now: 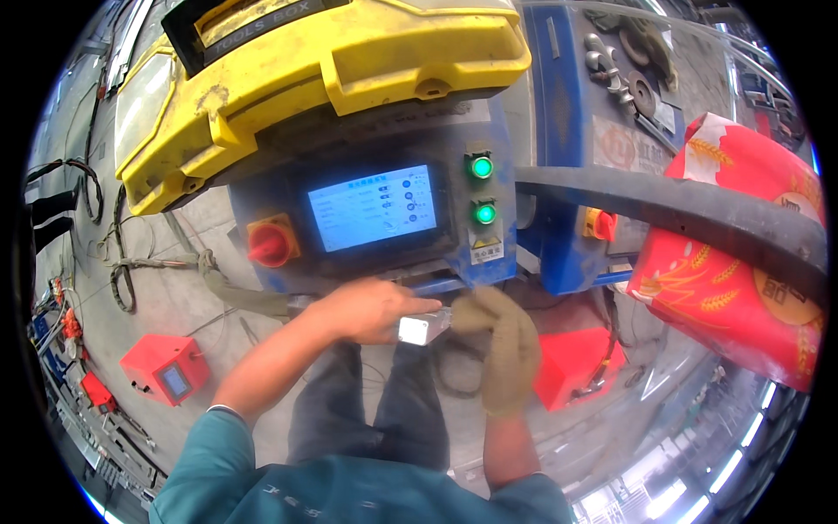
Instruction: The person sits on the floor and uses a welding torch to join metal parts. They adjust the welding machine settings on a touchscreen and use pliers and a wrench to secure connections.
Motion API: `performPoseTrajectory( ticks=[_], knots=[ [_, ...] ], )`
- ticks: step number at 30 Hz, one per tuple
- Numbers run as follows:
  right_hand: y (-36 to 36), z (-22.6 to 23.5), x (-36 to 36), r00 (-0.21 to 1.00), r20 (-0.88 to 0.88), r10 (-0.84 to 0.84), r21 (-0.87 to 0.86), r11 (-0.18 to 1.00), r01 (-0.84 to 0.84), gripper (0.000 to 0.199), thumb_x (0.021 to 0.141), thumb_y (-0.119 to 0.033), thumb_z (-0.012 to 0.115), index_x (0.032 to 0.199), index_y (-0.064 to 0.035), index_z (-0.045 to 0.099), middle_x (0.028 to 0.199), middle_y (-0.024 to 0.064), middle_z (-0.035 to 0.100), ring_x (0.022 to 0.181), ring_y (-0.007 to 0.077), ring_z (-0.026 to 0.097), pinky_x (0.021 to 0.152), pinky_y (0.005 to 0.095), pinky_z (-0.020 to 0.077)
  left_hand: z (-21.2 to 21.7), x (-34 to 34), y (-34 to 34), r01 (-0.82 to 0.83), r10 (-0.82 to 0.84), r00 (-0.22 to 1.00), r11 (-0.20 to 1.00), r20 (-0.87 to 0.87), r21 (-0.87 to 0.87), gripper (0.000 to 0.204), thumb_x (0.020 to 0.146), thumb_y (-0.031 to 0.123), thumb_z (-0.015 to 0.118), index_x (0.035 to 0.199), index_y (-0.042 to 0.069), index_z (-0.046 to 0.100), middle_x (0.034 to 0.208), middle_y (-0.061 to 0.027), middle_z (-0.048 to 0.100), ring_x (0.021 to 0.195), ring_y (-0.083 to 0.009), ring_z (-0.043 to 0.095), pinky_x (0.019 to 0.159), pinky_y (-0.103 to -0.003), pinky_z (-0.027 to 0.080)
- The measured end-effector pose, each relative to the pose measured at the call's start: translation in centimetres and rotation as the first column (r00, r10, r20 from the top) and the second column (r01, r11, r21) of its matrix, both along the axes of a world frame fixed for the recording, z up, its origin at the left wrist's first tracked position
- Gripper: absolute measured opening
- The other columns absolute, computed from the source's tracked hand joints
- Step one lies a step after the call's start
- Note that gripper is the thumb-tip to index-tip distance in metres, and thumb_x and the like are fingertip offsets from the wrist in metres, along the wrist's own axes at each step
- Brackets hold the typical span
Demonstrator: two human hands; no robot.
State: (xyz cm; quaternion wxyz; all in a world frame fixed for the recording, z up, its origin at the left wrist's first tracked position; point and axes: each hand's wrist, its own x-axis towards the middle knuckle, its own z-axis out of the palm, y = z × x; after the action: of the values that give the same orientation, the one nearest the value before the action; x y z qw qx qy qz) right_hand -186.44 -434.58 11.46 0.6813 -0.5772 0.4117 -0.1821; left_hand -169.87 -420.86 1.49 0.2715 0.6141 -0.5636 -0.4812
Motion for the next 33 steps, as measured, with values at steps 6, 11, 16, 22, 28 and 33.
performPoseTrajectory(
  ticks=[6,11,16,22,28,33],
  knots=[
    [-2.7,-0.6,3.2,0.793,-0.212,0.571,-0.320,0.726,-0.609,0.038,0.086,-0.016,0.077,0.120,-0.0003,0.074,0.143,0.0288,0.062,0.112,0.0318,0.073,0.091,0.0368,0.0576,2.2,0.3,-0.1,0.075,-0.082,0.995,0.991,0.061,0.110,0.066,0.076,0.011,0.072,0.142,0.018,0.065,0.119,-0.0081,0.073,0.095,-0.0355,0.073,0.080,-0.047,0.059],
    [-3.0,-0.4,4.4,0.778,-0.036,0.627,-0.144,0.767,-0.625,0.042,0.094,-0.020,0.072,0.129,0.0045,0.068,0.146,0.0272,0.060,0.129,0.0325,0.065,0.106,0.0393,0.0516,2.0,0.9,-0.9,0.205,-0.223,0.972,0.959,0.074,0.197,0.064,0.075,0.013,0.072,0.138,0.017,0.066,0.116,-0.0070,0.073,0.090,-0.0355,0.073,0.076,-0.048,0.059],
    [-1.0,-1.0,3.1,0.974,0.194,0.112,0.354,0.918,-0.177,0.074,0.106,-0.036,0.059,0.158,0.0090,0.030,0.153,0.0284,0.051,0.141,0.0347,0.055,0.118,0.0433,0.0444,1.1,-0.1,0.1,0.014,-0.015,0.999,1.000,0.035,0.026,0.065,0.077,0.013,0.072,0.142,0.017,0.064,0.115,-0.0120,0.075,0.090,-0.0356,0.074,0.077,-0.048,0.060],
    [0.9,3.2,-4.6,0.844,-0.180,0.506,0.039,0.861,-0.507,0.036,0.106,-0.021,0.053,0.117,0.0067,0.074,0.118,0.0170,0.076,0.105,0.0269,0.074,0.090,0.0328,0.0581,5.5,-1.3,2.9,0.015,-0.009,0.986,0.999,0.164,-0.032,0.071,0.080,0.006,0.063,0.149,0.021,0.057,0.132,-0.0124,0.070,0.091,-0.0322,0.075,0.075,-0.043,0.061],
    [6.0,4.3,-10.3,0.416,-0.462,0.783,0.153,0.533,-0.832,0.037,0.108,-0.022,0.056,0.137,0.0008,0.064,0.130,0.0085,0.072,0.120,0.0204,0.068,0.102,0.0330,0.0544,17.9,-2.6,7.1,-0.200,0.258,0.955,0.922,0.143,-0.330,0.075,0.079,0.018,0.069,0.152,0.023,0.055,0.144,-0.0135,0.065,0.081,-0.0315,0.072,0.074,-0.040,0.062],
    [9.3,3.6,0.4,0.980,0.008,0.200,0.877,0.468,-0.103,0.050,0.110,-0.030,0.051,0.152,-0.0041,0.049,0.155,0.0158,0.051,0.140,0.0299,0.054,0.121,0.0425,0.0405,26.9,-8.1,8.0,-0.261,0.372,0.905,0.869,0.207,-0.421,0.072,0.083,0.025,0.070,0.153,0.018,0.054,0.143,-0.0162,0.064,0.084,-0.0301,0.075,0.072,-0.037,0.063]
  ],
)
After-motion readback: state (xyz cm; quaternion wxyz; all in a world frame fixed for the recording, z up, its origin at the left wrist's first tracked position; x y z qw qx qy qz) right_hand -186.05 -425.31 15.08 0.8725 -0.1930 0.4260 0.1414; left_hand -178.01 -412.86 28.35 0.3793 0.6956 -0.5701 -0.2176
